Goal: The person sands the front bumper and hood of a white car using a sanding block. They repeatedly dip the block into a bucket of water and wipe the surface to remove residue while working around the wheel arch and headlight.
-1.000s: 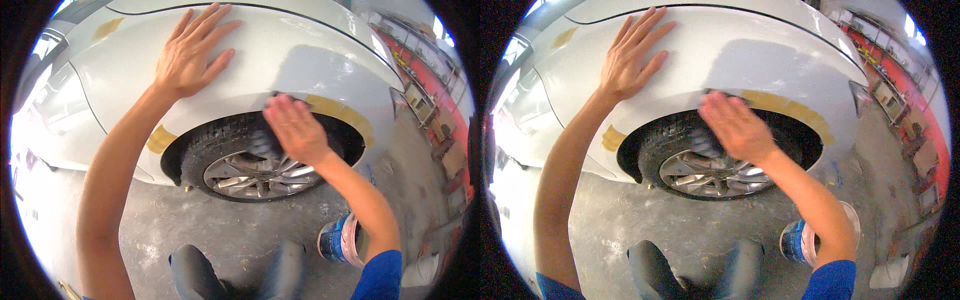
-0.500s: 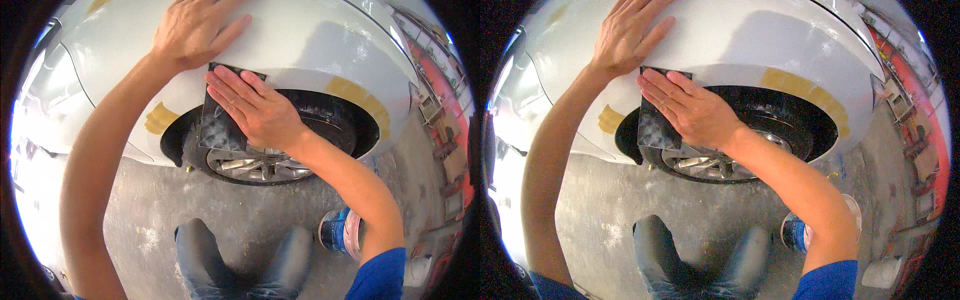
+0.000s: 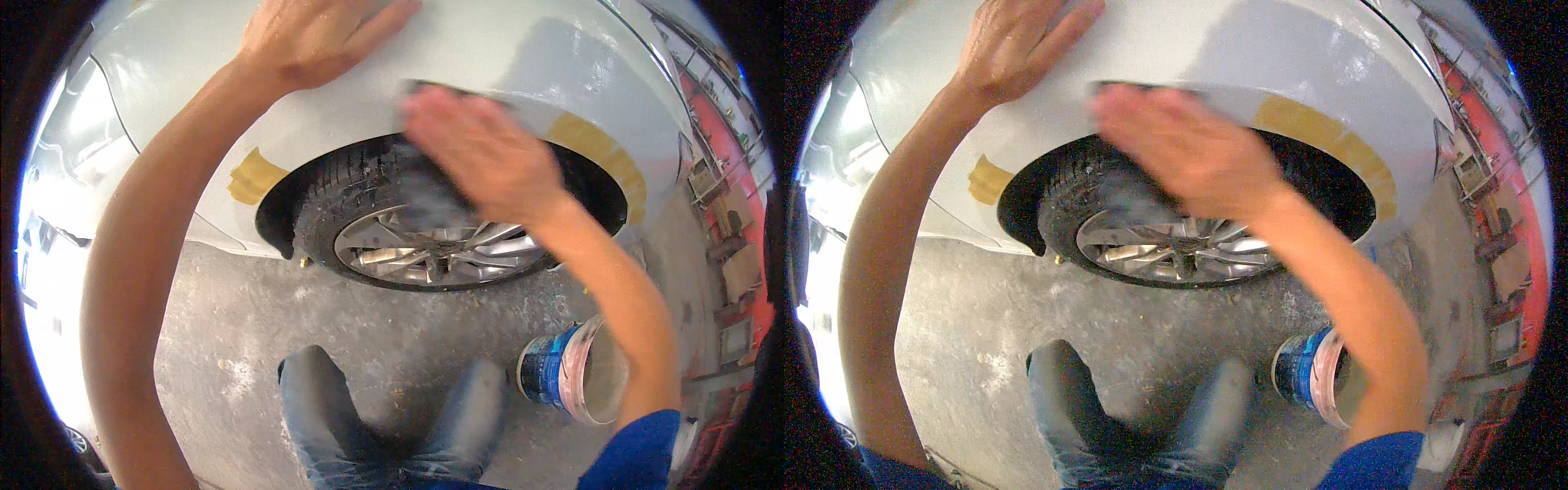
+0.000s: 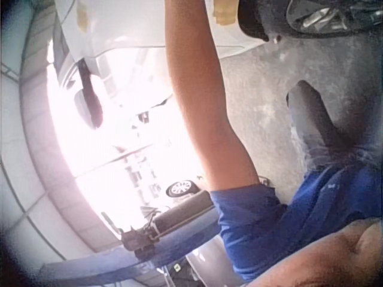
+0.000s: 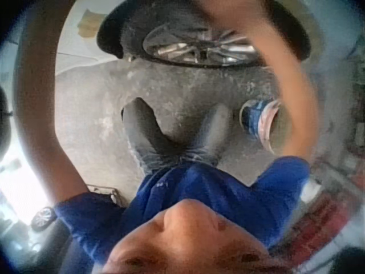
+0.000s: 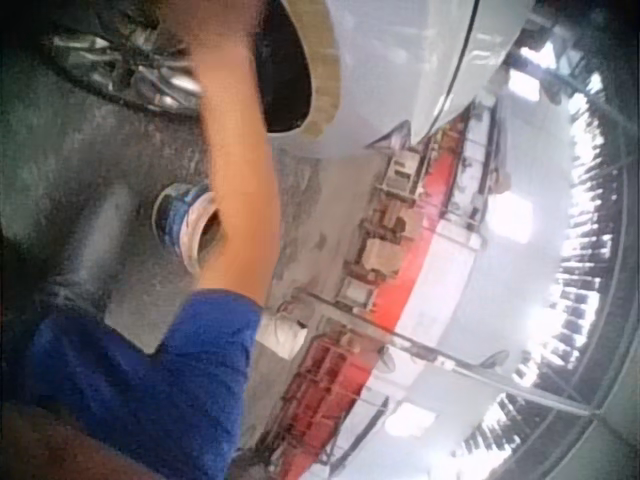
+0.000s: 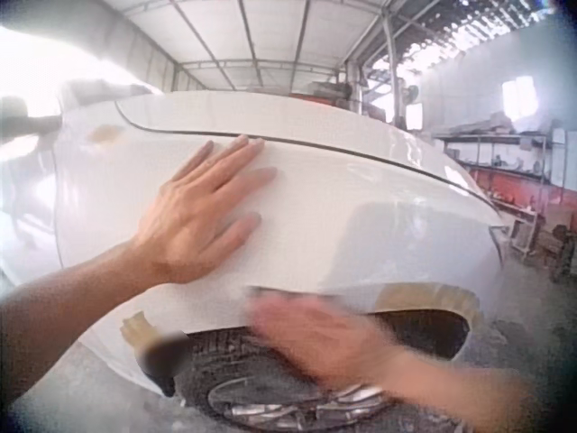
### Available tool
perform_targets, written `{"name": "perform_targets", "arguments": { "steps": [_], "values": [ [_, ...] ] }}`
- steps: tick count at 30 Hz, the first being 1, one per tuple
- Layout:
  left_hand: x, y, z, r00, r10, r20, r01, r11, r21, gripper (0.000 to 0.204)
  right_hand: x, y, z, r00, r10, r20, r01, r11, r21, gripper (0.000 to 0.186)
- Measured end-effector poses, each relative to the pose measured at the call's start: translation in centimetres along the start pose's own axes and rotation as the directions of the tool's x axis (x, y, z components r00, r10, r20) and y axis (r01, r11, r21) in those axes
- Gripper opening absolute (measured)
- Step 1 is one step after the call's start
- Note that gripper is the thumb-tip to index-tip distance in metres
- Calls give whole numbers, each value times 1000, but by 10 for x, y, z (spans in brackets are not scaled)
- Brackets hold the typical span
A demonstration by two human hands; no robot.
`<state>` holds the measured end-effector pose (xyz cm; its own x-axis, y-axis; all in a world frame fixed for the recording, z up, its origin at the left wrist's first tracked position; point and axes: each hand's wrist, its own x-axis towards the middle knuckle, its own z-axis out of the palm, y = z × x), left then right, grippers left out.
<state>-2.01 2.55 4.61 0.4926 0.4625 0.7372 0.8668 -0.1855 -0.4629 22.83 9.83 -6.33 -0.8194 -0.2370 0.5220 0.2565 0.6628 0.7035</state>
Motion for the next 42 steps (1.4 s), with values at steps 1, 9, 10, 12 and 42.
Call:
{"name": "perform_targets", "arguments": {
  "steps": [1,9,10,12,42],
  "values": [
    [-1,-2,0,1000,5,-28,-4,1000,14,53,-28,18,-9,1000,-14,25,16,998,-66,53],
    [5,0,12,997,24,-78,-25,1000,-7,52,17,-28,3,998,-26,58,20,996,89,60],
    [3,-2,13,997,25,-77,-24,1000,11,52,10,-18,0,997,-45,55,39,994,100,59],
    [-1,-5,14,996,24,-88,-20,999,40,51,-22,12,-12,995,-81,60,80,997,20,56],
    [10,13,3,999,-30,-39,30,1000,4,52,-39,10,-14,996,88,15,-89,994,70,56]
  ]
}}
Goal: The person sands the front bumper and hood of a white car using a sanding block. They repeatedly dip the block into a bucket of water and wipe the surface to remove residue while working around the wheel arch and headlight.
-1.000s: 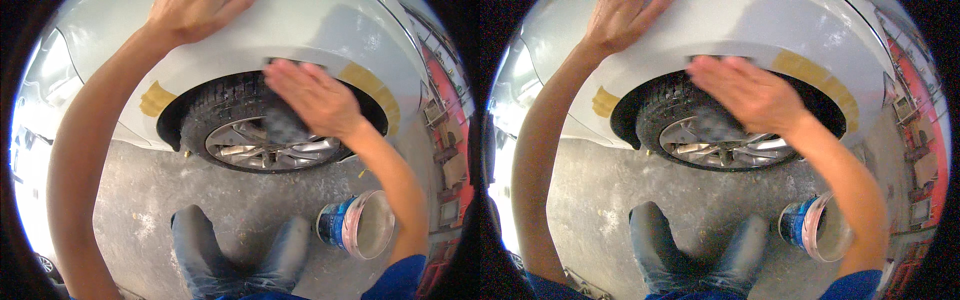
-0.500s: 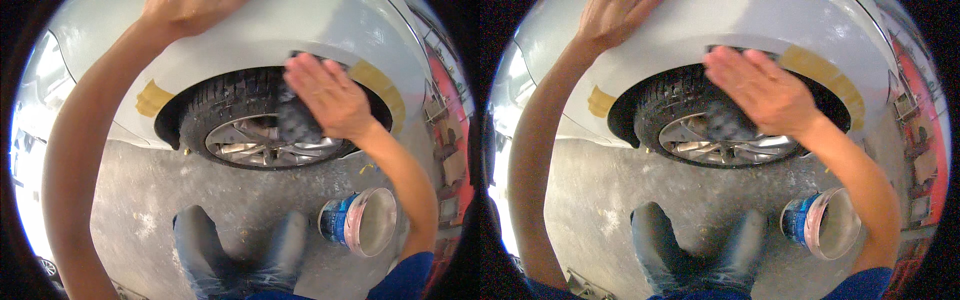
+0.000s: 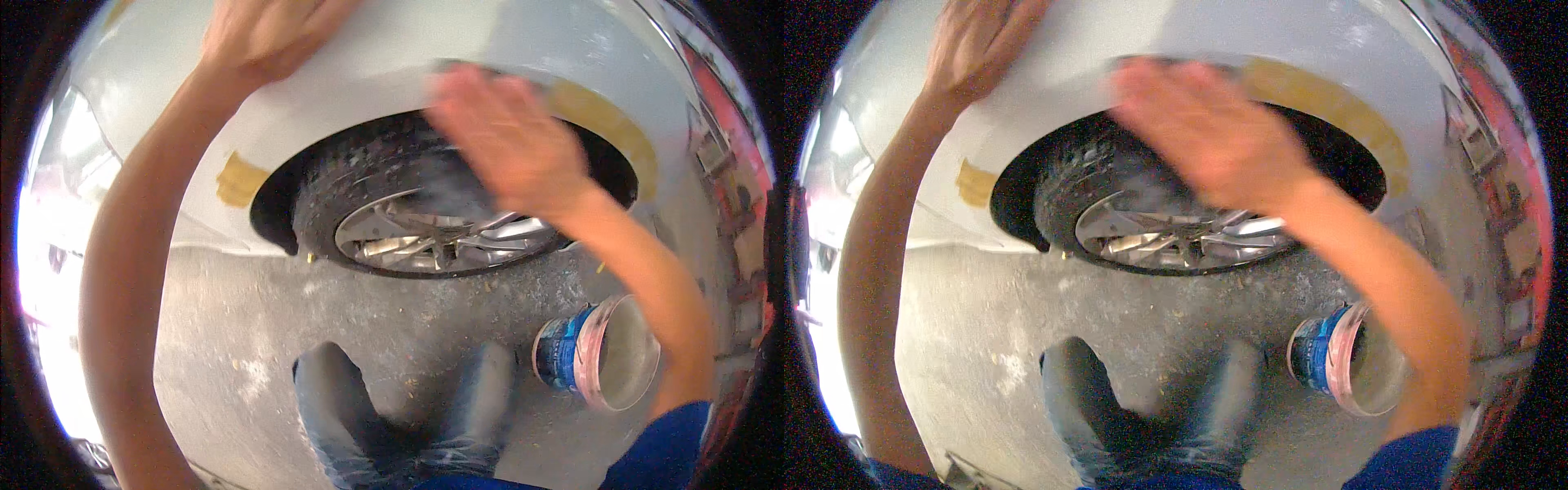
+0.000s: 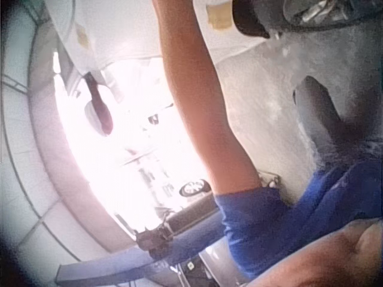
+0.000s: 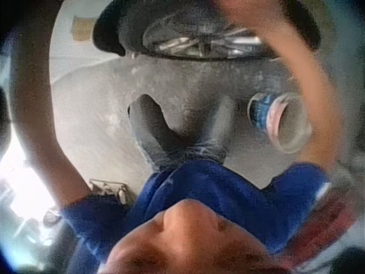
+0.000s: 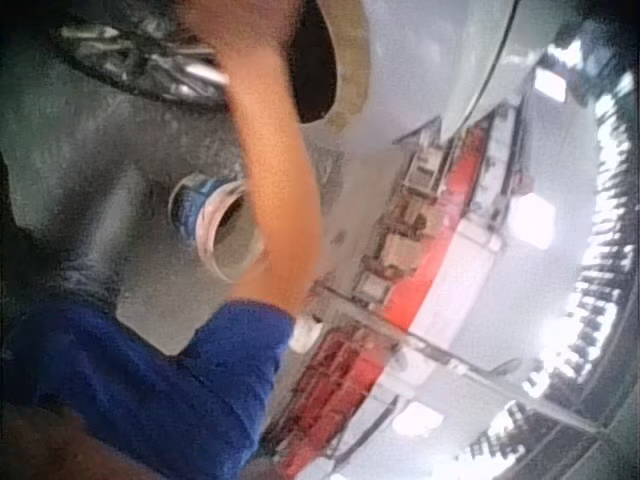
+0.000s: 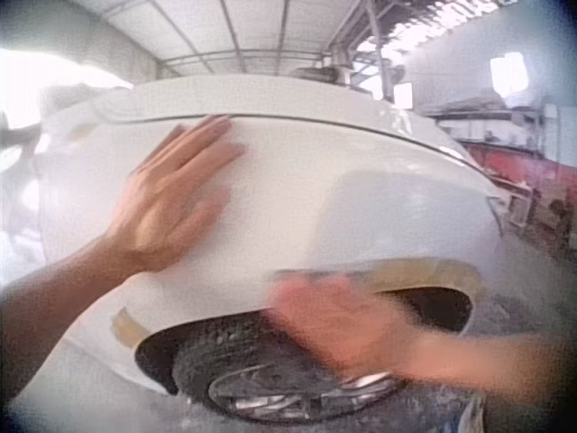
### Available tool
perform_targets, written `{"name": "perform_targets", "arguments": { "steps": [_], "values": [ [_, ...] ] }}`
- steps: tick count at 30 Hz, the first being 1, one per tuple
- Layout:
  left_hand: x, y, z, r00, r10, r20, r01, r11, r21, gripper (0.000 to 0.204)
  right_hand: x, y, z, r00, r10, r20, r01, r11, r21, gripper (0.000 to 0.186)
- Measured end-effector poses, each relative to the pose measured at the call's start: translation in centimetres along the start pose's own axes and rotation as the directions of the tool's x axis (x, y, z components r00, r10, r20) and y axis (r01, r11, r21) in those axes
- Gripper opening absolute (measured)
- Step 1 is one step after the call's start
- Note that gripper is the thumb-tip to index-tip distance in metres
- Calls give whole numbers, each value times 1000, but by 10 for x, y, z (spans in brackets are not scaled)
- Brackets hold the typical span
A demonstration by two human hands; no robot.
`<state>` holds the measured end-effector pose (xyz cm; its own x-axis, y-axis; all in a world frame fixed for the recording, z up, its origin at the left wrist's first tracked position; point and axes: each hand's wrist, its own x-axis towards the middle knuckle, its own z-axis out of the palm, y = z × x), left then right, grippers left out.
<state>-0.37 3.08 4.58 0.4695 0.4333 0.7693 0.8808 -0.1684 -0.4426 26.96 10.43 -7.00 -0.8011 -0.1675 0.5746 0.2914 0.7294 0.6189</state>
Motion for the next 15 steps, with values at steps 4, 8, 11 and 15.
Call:
{"name": "perform_targets", "arguments": {
  "steps": [4,8,11,15],
  "values": [
    [3,-15,-4,996,33,83,-28,998,-60,51,68,-43,24,990,23,-142,-25,1000,-9,57],
    [-3,-17,-11,990,28,142,-30,999,16,49,-4,18,5,982,75,-175,-54,991,122,52],
    [9,-1,-9,994,34,106,-42,997,72,57,-130,67,-27,969,226,-98,-245,933,-263,48],
    [4,-22,7,997,22,72,-28,996,87,53,-74,24,-14,884,381,-271,-414,907,-77,47]
  ]
}}
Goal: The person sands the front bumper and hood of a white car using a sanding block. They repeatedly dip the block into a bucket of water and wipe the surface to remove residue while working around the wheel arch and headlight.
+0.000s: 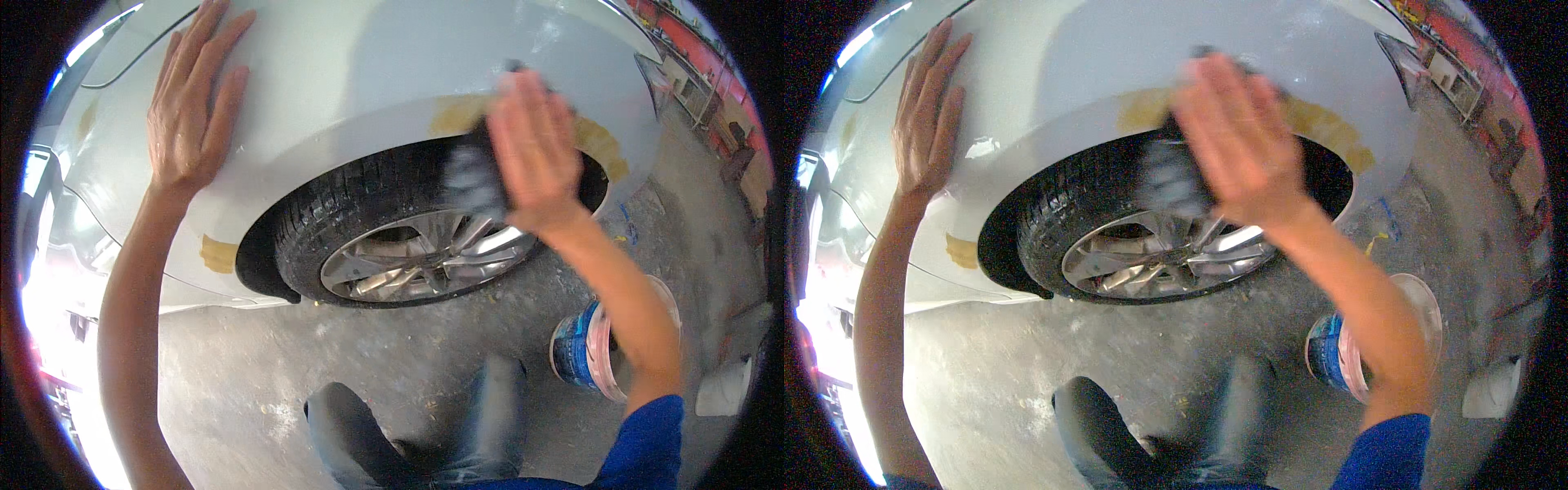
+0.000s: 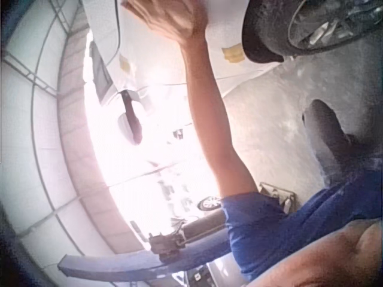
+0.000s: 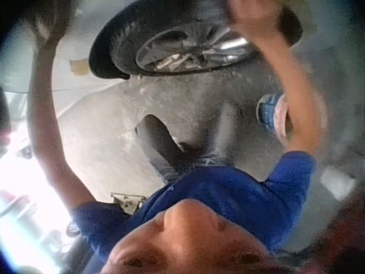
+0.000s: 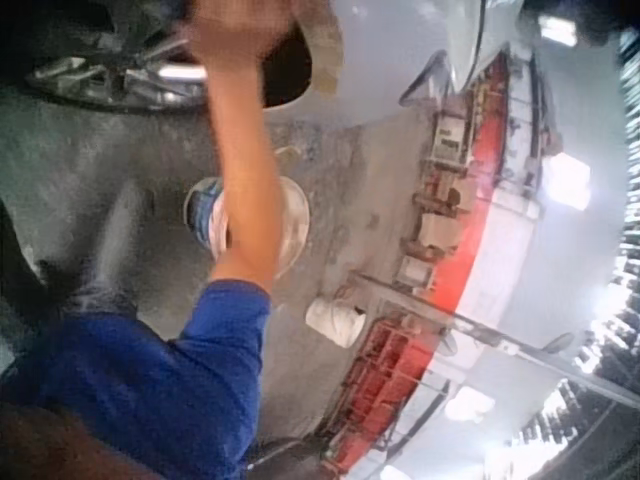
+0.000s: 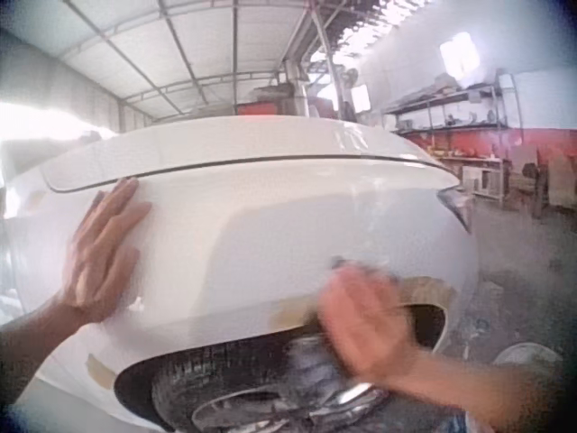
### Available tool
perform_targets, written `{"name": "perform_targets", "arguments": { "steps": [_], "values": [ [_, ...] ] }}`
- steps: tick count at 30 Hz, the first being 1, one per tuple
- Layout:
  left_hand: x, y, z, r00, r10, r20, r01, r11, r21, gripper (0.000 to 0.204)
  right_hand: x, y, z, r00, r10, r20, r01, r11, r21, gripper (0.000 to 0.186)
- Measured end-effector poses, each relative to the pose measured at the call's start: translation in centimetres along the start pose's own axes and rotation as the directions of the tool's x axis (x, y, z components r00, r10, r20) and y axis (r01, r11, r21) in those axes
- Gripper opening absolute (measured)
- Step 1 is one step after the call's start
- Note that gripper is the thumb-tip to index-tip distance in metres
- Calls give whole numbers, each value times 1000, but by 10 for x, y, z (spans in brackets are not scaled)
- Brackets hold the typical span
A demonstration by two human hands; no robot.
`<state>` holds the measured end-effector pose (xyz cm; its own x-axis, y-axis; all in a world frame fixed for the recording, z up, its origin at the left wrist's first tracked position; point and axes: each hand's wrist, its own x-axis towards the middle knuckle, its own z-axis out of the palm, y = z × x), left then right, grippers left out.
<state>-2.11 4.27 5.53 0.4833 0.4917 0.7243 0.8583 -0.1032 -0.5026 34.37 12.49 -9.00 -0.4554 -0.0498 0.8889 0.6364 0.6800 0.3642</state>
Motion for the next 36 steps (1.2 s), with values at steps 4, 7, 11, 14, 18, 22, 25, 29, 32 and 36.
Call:
{"name": "perform_targets", "arguments": {
  "steps": [4,7,11,14,18,22,25,29,32,36],
  "values": [
    [3,-1,0,997,54,-50,-56,998,-27,51,67,-92,33,999,23,-43,-14,983,181,48],
    [-1,1,7,1000,15,-5,-15,1000,1,52,65,-83,38,993,-106,-55,115,975,190,58],
    [-14,-10,-10,999,-12,49,7,995,99,53,22,2,-9,855,277,437,-341,937,74,63],
    [3,1,0,1000,-17,13,16,999,44,53,-99,72,-24,937,338,-86,-338,941,20,64],
    [-2,-10,0,998,59,34,-60,997,37,55,-21,-28,10,872,488,38,-486,854,186,80],
    [-5,-14,-10,995,44,91,-48,998,45,59,50,-74,43,908,386,-166,-349,913,212,62],
    [-10,-23,-8,995,51,92,-58,995,82,60,-8,-15,17,918,383,-108,-312,862,400,63],
    [-3,-21,-4,997,28,79,-33,998,59,60,-151,56,-6,713,673,-195,-656,739,152,74],
    [-6,-11,0,996,-2,87,2,1000,-4,59,-159,48,4,425,862,-277,-870,474,139,74],
    [-14,-29,-4,993,71,92,-75,996,40,58,-59,-13,19,605,780,-160,-755,626,195,77]
  ]
}}
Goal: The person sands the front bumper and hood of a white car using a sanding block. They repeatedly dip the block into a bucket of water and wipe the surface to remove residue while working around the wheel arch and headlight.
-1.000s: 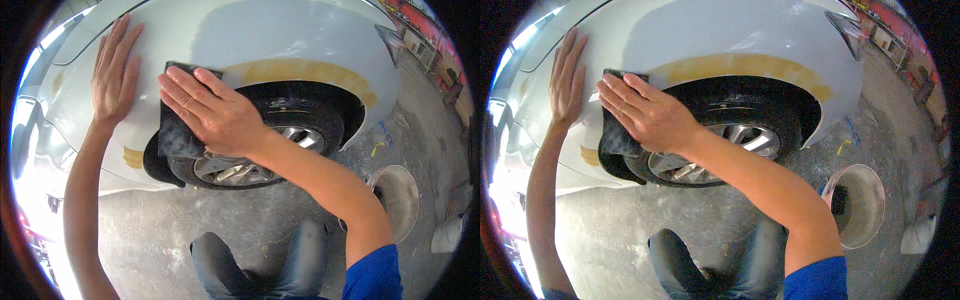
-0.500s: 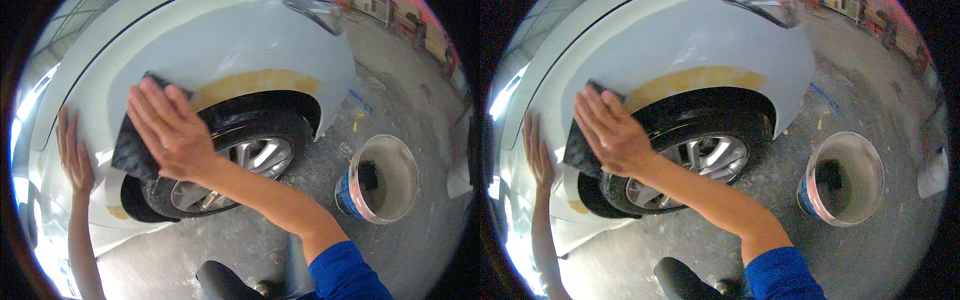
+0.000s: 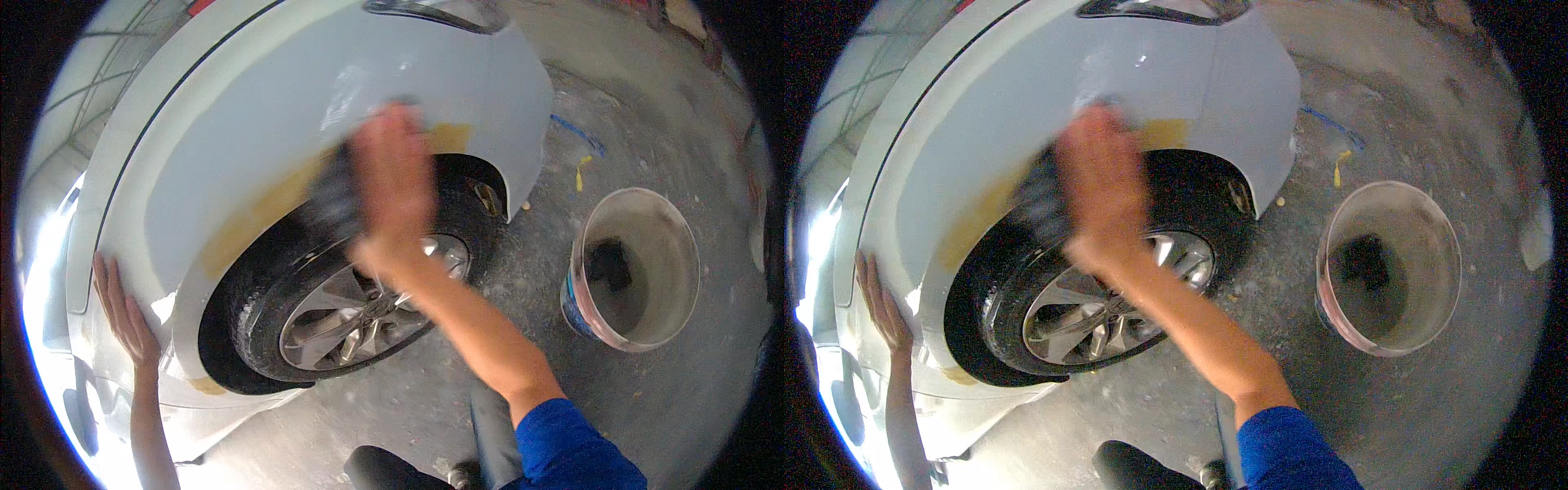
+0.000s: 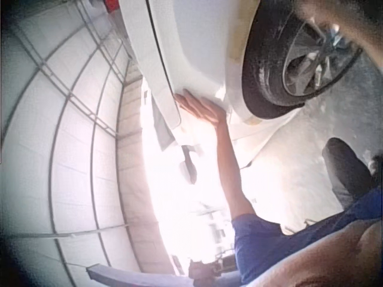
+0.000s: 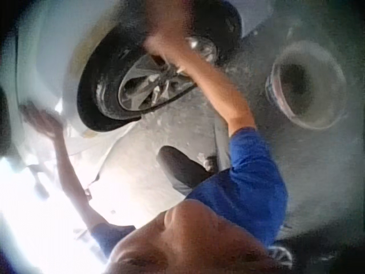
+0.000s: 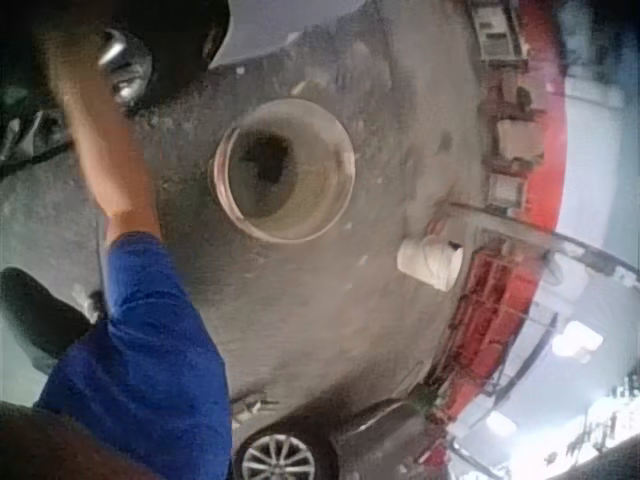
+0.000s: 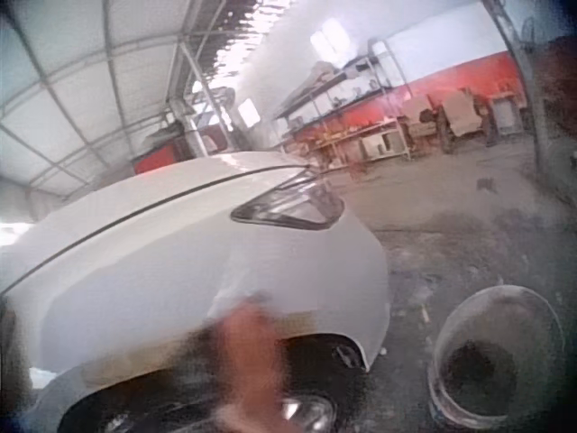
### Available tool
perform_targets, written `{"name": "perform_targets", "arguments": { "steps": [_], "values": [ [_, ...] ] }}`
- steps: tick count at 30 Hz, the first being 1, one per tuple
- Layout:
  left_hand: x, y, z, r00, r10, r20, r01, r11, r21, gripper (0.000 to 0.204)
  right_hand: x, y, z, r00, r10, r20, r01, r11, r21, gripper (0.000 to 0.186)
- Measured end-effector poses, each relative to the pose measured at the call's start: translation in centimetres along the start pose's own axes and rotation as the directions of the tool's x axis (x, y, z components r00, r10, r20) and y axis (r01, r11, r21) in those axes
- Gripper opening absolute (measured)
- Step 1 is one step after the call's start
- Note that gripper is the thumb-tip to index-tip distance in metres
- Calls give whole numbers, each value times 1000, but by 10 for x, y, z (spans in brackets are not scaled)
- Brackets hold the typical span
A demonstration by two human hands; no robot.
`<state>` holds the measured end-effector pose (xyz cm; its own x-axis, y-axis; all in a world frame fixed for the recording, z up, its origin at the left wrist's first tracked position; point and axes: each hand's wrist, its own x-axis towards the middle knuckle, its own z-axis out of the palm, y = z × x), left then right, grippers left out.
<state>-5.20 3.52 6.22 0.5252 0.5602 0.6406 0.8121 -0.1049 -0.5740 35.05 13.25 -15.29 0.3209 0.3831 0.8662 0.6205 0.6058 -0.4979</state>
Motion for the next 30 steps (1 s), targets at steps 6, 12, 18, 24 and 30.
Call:
{"name": "perform_targets", "arguments": {
  "steps": [6,12,18,24,30],
  "values": [
    [7,12,-9,998,-45,35,48,996,-75,60,6,18,-4,968,-231,102,236,971,-43,84],
    [11,22,5,999,-5,-37,2,995,-99,61,-16,72,-11,975,49,-217,-78,989,-125,72],
    [19,24,10,998,-49,-47,42,989,-141,57,-8,-122,54,894,-439,91,394,866,307,69],
    [2,19,-11,999,-40,-5,40,999,-34,59,20,6,-1,699,-520,490,506,845,175,48],
    [18,25,0,995,-57,-78,51,996,-68,57,12,-37,24,684,-707,181,696,707,130,48]
  ]
}}
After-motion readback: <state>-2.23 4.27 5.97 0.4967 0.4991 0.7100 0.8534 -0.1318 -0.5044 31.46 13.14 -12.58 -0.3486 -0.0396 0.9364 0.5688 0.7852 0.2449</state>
